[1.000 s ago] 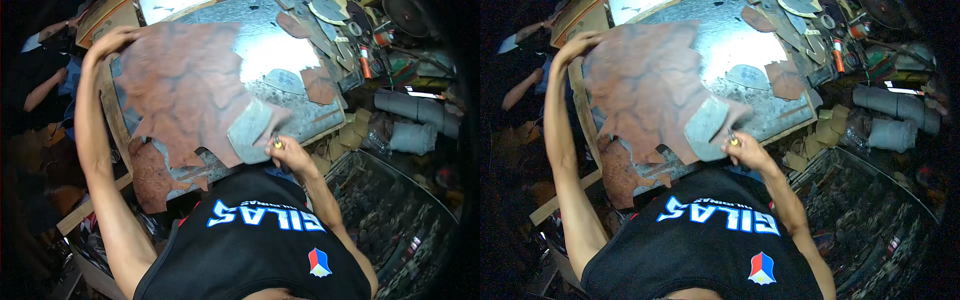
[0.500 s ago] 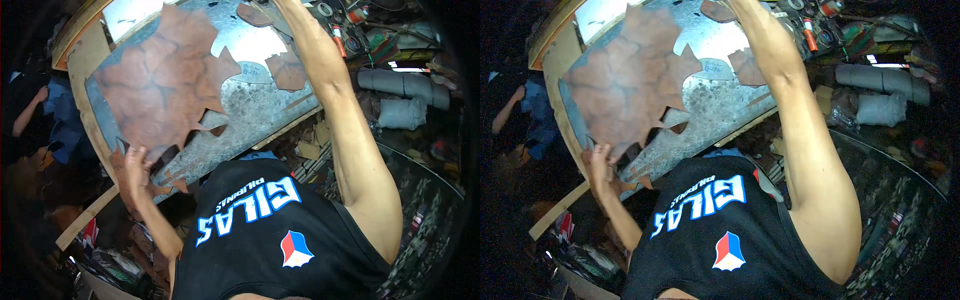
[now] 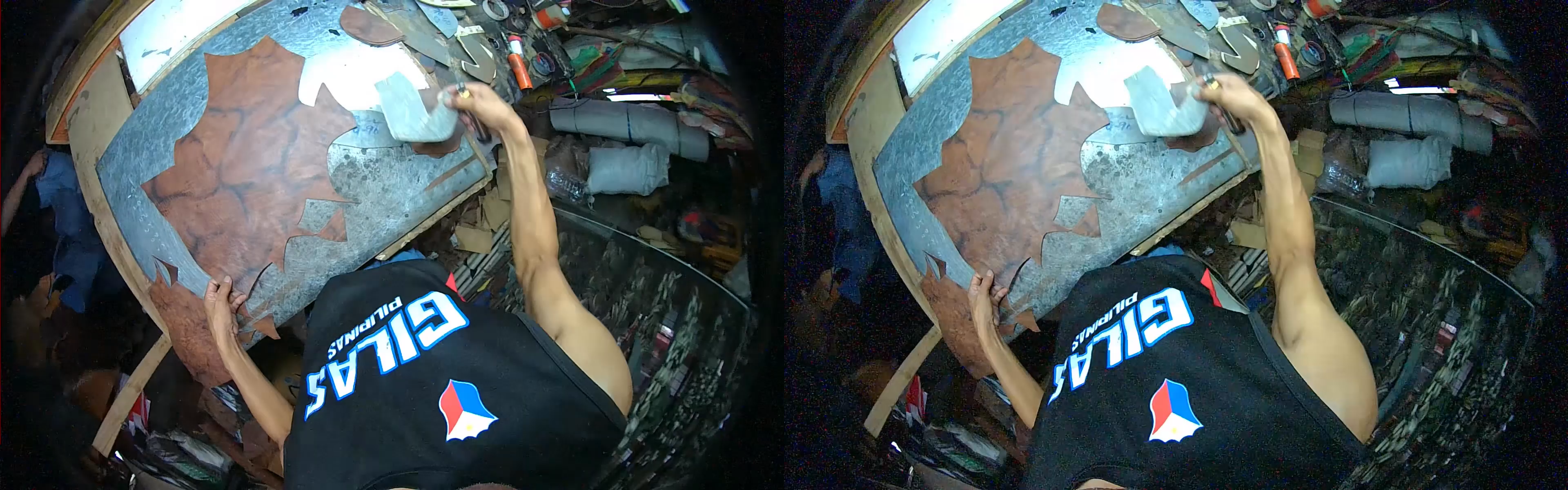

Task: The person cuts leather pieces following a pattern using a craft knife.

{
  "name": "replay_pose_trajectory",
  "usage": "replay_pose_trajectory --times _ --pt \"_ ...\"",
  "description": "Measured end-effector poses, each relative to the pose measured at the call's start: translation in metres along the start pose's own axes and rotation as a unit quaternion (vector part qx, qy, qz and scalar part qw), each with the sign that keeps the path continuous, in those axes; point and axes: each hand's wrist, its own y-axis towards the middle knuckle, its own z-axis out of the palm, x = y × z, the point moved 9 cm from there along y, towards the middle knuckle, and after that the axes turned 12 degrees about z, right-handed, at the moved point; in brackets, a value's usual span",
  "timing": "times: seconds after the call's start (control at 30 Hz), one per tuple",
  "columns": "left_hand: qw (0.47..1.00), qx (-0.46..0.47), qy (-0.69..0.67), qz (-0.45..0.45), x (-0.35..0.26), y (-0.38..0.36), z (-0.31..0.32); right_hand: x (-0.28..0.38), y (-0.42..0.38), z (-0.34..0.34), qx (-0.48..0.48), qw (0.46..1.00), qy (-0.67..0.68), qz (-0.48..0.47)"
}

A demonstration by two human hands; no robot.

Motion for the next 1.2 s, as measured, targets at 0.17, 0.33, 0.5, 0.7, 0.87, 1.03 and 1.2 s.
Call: replay_pose_trajectory --times 0.17,0.33,0.5,0.7,0.87,1.03,1.2 --pt "0.995 -0.003 0.087 -0.039 -0.021 -0.009 0.006 -0.025 -0.026 -0.007 -0.387 0.843 -0.298 -0.224" --pt "0.999 0.01 0.036 -0.014 -0.011 -0.002 0.003 0.012 -0.05 0.048 -0.345 0.906 -0.181 -0.166" --pt "1.0 0.015 0.008 0.009 -0.008 -0.004 0.0 0.054 -0.026 0.118 -0.238 0.886 -0.334 -0.216" --pt "1.0 0.008 0.007 0.014 -0.007 -0.001 0.004 0.064 0.005 0.149 -0.132 0.884 -0.413 -0.173" --pt "0.997 0.015 0.076 0.021 0.005 0.007 -0.012 0.062 0.003 0.165 -0.109 0.886 -0.411 -0.184" --pt "0.999 0.031 0.023 -0.017 0.021 0.009 -0.017 0.045 0.006 0.174 -0.153 0.895 -0.401 -0.121" --pt "0.999 0.009 0.017 -0.026 0.013 0.006 -0.008 0.068 0.004 0.179 -0.177 0.839 -0.473 -0.201"
